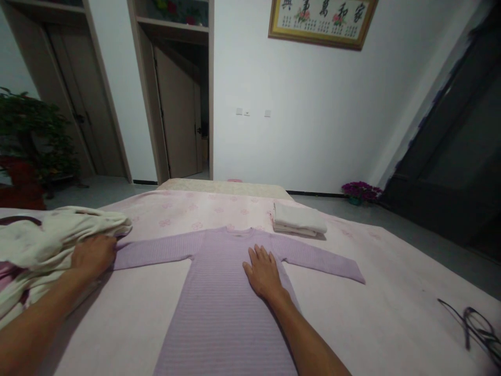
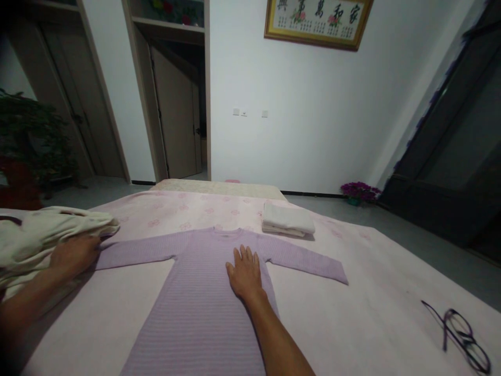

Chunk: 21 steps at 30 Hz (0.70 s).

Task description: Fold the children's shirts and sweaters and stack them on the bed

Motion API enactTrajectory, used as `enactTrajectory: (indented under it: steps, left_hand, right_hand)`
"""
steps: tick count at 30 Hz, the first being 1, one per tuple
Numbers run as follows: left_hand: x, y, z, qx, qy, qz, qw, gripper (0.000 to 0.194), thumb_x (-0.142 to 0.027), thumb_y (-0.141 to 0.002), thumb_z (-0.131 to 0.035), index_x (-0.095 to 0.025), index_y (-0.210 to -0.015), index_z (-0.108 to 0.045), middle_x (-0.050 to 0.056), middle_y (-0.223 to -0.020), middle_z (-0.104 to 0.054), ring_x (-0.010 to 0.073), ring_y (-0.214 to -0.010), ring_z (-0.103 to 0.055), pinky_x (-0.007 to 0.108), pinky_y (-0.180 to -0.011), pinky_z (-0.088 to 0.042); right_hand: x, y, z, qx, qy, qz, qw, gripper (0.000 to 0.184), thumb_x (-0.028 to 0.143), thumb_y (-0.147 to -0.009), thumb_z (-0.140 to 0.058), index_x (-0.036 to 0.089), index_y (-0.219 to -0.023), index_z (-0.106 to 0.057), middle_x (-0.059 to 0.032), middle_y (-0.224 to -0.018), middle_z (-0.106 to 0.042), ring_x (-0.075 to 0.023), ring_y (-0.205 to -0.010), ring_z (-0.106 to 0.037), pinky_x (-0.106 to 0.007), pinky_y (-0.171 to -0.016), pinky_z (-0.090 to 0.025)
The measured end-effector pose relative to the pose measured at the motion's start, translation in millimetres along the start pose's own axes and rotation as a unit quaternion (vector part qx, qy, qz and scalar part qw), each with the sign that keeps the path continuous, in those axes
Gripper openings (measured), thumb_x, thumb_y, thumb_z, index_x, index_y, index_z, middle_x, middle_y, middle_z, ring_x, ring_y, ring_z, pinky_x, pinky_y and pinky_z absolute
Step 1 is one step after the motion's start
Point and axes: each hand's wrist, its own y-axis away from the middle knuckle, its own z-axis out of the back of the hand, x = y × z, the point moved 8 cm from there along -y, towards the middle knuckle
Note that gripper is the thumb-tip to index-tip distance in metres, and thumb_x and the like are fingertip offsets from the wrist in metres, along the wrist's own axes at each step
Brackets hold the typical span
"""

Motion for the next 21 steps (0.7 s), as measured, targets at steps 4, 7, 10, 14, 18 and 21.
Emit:
enactTrajectory:
  steps: [4,7,10,14,18,21]
  left_hand:
    - [-29,5,13.7,0.005,-0.008,-0.027,1.0,0.021,-0.028,-0.084,-0.055,-0.015,-0.094,-0.067,0.014,-0.105,-0.07,0.0343,-0.1,-0.062,0.036,-0.078,-0.043]
    - [-68,15,17.3,0.032,0.07,-0.033,0.996,0.03,-0.042,-0.085,-0.056,-0.018,-0.099,-0.067,0.007,-0.094,-0.072,0.0253,-0.084,-0.064,0.028,-0.068,-0.04]
    - [-127,39,16.9,0.068,0.201,-0.045,0.976,0.036,-0.05,-0.085,-0.054,-0.02,-0.097,-0.069,0.002,-0.084,-0.071,0.0213,-0.076,-0.064,0.026,-0.064,-0.042]
    - [-215,91,2.0,0.172,0.496,-0.045,0.85,0.04,-0.056,-0.076,-0.065,-0.018,-0.088,-0.067,0.002,-0.078,-0.068,0.0193,-0.069,-0.061,0.027,-0.061,-0.045]
    - [-269,134,-22.8,0.251,0.626,-0.001,0.739,0.044,-0.053,-0.07,-0.073,-0.016,-0.094,-0.067,0.005,-0.084,-0.07,0.0186,-0.068,-0.063,0.029,-0.06,-0.049]
    - [-282,148,-33.7,0.279,0.665,0.003,0.692,0.05,-0.051,-0.07,-0.075,-0.014,-0.102,-0.069,0.01,-0.094,-0.072,0.0207,-0.077,-0.067,0.03,-0.068,-0.052]
  right_hand:
    - [1,0,1,-0.011,-0.001,0.005,1.0,0.06,0.048,-0.101,-0.036,0.017,-0.152,-0.042,-0.013,-0.161,-0.033,-0.0289,-0.151,-0.023,-0.047,-0.122,-0.009]
    - [2,1,1,-0.015,-0.002,0.004,1.0,0.059,0.046,-0.101,-0.037,0.016,-0.151,-0.044,-0.0139,-0.16,-0.034,-0.0294,-0.15,-0.024,-0.048,-0.121,-0.009]
    - [3,1,5,-0.019,-0.006,-0.001,1.0,0.055,0.042,-0.101,-0.041,0.015,-0.149,-0.047,-0.0147,-0.159,-0.037,-0.0297,-0.15,-0.026,-0.048,-0.121,-0.011]
    - [20,7,23,-0.033,-0.084,0.016,0.996,0.039,0.029,-0.097,-0.047,0.018,-0.13,-0.064,-0.0131,-0.145,-0.055,-0.0274,-0.14,-0.041,-0.045,-0.119,-0.022]
    - [61,22,23,0.043,-0.361,0.043,0.931,0.039,0.036,-0.095,-0.051,0.019,-0.126,-0.065,-0.0101,-0.119,-0.07,-0.0224,-0.107,-0.064,-0.038,-0.098,-0.047]
    - [90,31,11,0.094,-0.46,0.05,0.881,0.068,0.044,-0.081,-0.069,0.022,-0.143,-0.051,-0.0094,-0.13,-0.064,-0.0236,-0.11,-0.063,-0.038,-0.094,-0.05]
